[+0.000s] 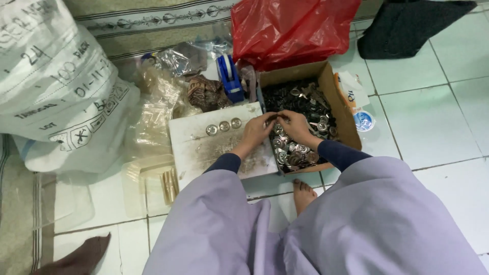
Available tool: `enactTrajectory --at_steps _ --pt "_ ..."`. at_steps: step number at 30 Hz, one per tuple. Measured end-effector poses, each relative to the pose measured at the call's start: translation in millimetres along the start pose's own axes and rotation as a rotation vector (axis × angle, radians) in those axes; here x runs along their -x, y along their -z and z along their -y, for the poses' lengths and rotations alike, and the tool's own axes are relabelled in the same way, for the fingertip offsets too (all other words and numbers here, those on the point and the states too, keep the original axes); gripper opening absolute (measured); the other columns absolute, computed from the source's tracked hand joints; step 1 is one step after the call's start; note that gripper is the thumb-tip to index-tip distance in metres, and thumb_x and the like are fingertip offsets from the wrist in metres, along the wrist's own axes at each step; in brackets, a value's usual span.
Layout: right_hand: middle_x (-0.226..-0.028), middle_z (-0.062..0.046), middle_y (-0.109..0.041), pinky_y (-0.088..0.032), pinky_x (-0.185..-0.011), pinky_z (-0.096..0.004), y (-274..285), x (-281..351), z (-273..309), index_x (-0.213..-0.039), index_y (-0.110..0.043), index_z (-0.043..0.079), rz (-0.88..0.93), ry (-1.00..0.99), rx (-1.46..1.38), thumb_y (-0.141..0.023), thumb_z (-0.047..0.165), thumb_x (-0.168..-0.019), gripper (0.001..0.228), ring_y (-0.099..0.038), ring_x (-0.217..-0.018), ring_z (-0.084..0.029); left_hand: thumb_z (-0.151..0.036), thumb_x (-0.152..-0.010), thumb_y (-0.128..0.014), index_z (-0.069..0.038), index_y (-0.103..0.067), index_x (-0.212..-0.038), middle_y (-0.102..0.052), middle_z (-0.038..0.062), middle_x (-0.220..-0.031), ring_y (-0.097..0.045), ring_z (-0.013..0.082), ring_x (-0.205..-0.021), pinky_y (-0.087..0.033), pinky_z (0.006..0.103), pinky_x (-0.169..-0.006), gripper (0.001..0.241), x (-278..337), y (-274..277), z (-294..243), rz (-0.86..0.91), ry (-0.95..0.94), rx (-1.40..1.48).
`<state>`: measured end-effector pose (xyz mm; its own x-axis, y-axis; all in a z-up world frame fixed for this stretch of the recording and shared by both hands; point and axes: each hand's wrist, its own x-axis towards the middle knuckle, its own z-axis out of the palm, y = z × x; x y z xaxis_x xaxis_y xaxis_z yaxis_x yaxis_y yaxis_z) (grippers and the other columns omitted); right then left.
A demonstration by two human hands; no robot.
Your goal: The person is sorting and packing small metal components from a cardboard box into individual plastic bags.
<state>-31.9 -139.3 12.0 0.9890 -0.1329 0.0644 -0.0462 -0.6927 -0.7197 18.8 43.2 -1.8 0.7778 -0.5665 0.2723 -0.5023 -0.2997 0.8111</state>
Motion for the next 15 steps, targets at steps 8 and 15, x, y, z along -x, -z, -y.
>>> enactTrajectory --at_steps 8,15 --pt "-0.097 -0.010 -0.078 -0.057 -0.078 -0.035 -55.6 -14.4 70.4 -0.107 -0.079 0.010 0.052 0.320 0.040 -0.069 0.010 -0.095 0.015 -0.075 -0.089 -0.026 -0.013 -0.098 -0.066 -0.012 -0.071 -0.114 -0.077 0.007 -0.102 -0.074 0.0239 -0.101 -0.055 0.0390 -0.093 0.018 44.3 81.3 48.1 -0.076 -0.093 -0.264" --pt "-0.109 0.003 -0.077 -0.041 -0.097 -0.039 -96.4 -17.8 64.2 -0.110 -0.077 0.023 0.007 0.578 0.494 -0.068 0.024 -0.098 0.015 -0.068 -0.108 -0.016 -0.031 -0.088 -0.074 -0.017 -0.045 -0.151 -0.057 0.014 -0.145 -0.054 0.0279 -0.135 -0.042 0.0459 -0.113 0.071 85.3 108.6 97.5 -0.075 -0.197 -0.735"
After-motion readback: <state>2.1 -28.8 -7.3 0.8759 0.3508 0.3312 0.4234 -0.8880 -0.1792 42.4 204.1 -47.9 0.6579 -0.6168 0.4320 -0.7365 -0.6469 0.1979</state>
